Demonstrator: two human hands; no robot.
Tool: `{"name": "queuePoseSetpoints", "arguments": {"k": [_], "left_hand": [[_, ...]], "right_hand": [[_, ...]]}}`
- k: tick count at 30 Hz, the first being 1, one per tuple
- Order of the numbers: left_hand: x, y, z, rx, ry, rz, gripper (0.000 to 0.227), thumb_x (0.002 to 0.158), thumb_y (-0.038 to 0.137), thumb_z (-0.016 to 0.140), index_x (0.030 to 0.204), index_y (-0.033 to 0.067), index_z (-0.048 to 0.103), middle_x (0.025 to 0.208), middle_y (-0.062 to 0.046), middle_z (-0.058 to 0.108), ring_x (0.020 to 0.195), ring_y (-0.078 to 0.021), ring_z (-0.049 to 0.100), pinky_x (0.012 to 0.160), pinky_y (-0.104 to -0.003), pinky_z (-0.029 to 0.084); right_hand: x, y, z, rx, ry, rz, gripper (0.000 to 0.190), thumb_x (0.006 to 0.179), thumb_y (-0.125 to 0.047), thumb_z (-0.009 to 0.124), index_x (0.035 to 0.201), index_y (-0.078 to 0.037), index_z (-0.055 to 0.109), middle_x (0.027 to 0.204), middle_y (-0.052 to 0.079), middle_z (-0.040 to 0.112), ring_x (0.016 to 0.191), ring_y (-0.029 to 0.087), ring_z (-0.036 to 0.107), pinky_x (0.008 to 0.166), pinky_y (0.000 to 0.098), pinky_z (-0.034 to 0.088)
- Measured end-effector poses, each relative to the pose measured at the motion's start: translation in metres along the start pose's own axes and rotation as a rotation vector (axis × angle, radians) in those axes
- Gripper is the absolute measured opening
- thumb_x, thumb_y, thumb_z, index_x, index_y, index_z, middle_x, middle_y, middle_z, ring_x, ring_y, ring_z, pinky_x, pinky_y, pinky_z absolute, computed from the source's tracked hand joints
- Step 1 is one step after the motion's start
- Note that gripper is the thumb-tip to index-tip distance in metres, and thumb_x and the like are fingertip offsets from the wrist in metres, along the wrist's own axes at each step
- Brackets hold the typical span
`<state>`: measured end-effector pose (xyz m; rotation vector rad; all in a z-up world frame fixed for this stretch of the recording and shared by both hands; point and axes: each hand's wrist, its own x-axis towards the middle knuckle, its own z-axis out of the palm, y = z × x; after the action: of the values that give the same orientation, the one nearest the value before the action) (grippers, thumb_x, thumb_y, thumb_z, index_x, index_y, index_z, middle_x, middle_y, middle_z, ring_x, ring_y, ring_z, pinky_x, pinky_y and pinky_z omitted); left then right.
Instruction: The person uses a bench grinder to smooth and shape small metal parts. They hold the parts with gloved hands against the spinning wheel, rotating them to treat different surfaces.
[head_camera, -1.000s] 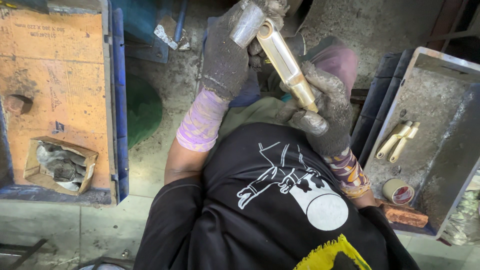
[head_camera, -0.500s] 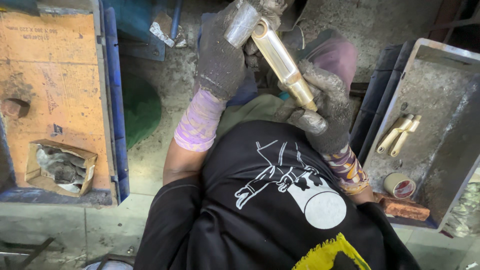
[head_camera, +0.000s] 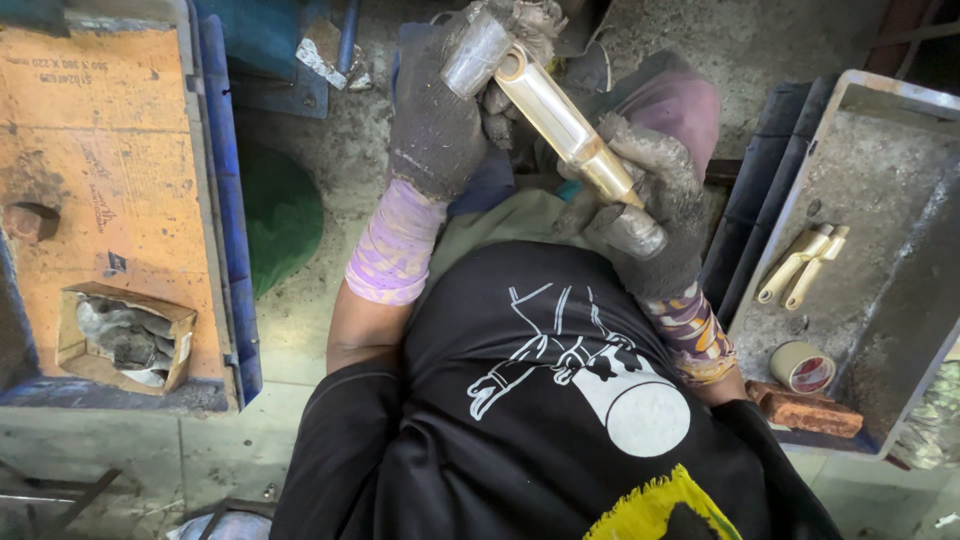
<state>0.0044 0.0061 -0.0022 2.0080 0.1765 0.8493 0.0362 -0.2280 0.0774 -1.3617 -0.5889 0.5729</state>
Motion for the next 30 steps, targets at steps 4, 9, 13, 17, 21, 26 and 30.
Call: {"name": "queuePoseSetpoints", "arguments": {"k": [4, 9, 13, 17, 21, 26, 30], "left_hand": [[0.006, -0.002, 0.004, -0.496, -0.104, -0.326, 0.021, 0.112, 0.011, 0.055, 0.123, -0.0005, 0.069, 0.091, -0.006, 0.067, 0.074, -0.0143, 0.062, 0.065, -0.029, 0.05], [0.021, -0.015, 0.012, -0.939, -0.204, -0.609, 0.033, 0.113, 0.022, 0.049, 0.123, -0.0024, 0.069, 0.076, -0.002, 0.057, 0.062, -0.0107, 0.056, 0.053, -0.029, 0.044], [0.034, -0.033, 0.024, -1.001, -0.198, -0.949, 0.035, 0.106, 0.027, 0.058, 0.114, -0.0034, 0.074, 0.067, -0.003, 0.054, 0.053, -0.0136, 0.053, 0.045, -0.031, 0.042], [0.037, -0.047, 0.046, -0.958, -0.124, -1.203, 0.029, 0.096, 0.033, 0.068, 0.091, 0.0048, 0.062, 0.061, -0.005, 0.055, 0.044, -0.0188, 0.05, 0.039, -0.036, 0.042], [0.039, -0.061, 0.064, -0.911, -0.077, -1.26, 0.03, 0.092, 0.036, 0.068, 0.084, 0.0086, 0.058, 0.058, -0.006, 0.053, 0.041, -0.0184, 0.045, 0.037, -0.036, 0.038], [0.038, -0.07, 0.071, -0.901, 0.03, -1.337, 0.027, 0.093, 0.034, 0.068, 0.089, 0.0083, 0.059, 0.059, -0.006, 0.054, 0.042, -0.0178, 0.046, 0.04, -0.035, 0.038], [0.037, -0.071, 0.074, -0.833, 0.031, -1.342, 0.03, 0.094, 0.035, 0.067, 0.09, 0.0071, 0.058, 0.06, -0.007, 0.055, 0.043, -0.0188, 0.047, 0.041, -0.036, 0.04]], "right_hand": [[0.009, 0.004, -0.004, -0.084, 0.085, 0.009, 0.048, 0.114, -0.034, 0.063, 0.143, 0.002, 0.05, 0.118, 0.025, 0.068, 0.075, 0.024, 0.072, 0.063, 0.0318, 0.06], [0.043, 0.036, -0.023, 0.275, 0.061, 0.011, 0.046, 0.116, -0.033, 0.056, 0.145, 0.003, 0.051, 0.11, 0.025, 0.068, 0.077, 0.027, 0.07, 0.061, 0.0374, 0.061], [0.076, 0.069, -0.049, 0.372, 0.116, 0.176, 0.044, 0.115, -0.024, 0.052, 0.146, 0.007, 0.049, 0.105, 0.026, 0.067, 0.065, 0.027, 0.066, 0.059, 0.0387, 0.061], [0.097, 0.097, -0.074, 0.536, 0.325, 0.42, 0.048, 0.109, -0.028, 0.051, 0.141, 0.008, 0.053, 0.094, 0.03, 0.067, 0.065, 0.031, 0.067, 0.058, 0.0435, 0.059], [0.124, 0.135, -0.087, 0.302, 0.318, 0.505, 0.049, 0.11, -0.039, 0.049, 0.13, 0.005, 0.054, 0.088, 0.025, 0.071, 0.061, 0.027, 0.067, 0.052, 0.0416, 0.058], [0.138, 0.178, -0.091, 0.254, 0.471, 0.554, 0.044, 0.106, -0.037, 0.055, 0.124, 0.003, 0.057, 0.077, 0.023, 0.072, 0.048, 0.025, 0.06, 0.041, 0.0412, 0.051], [0.129, 0.191, -0.093, 0.365, 0.542, 0.511, 0.04, 0.102, -0.032, 0.05, 0.116, 0.005, 0.059, 0.078, 0.026, 0.076, 0.049, 0.031, 0.063, 0.044, 0.0441, 0.053]]}}
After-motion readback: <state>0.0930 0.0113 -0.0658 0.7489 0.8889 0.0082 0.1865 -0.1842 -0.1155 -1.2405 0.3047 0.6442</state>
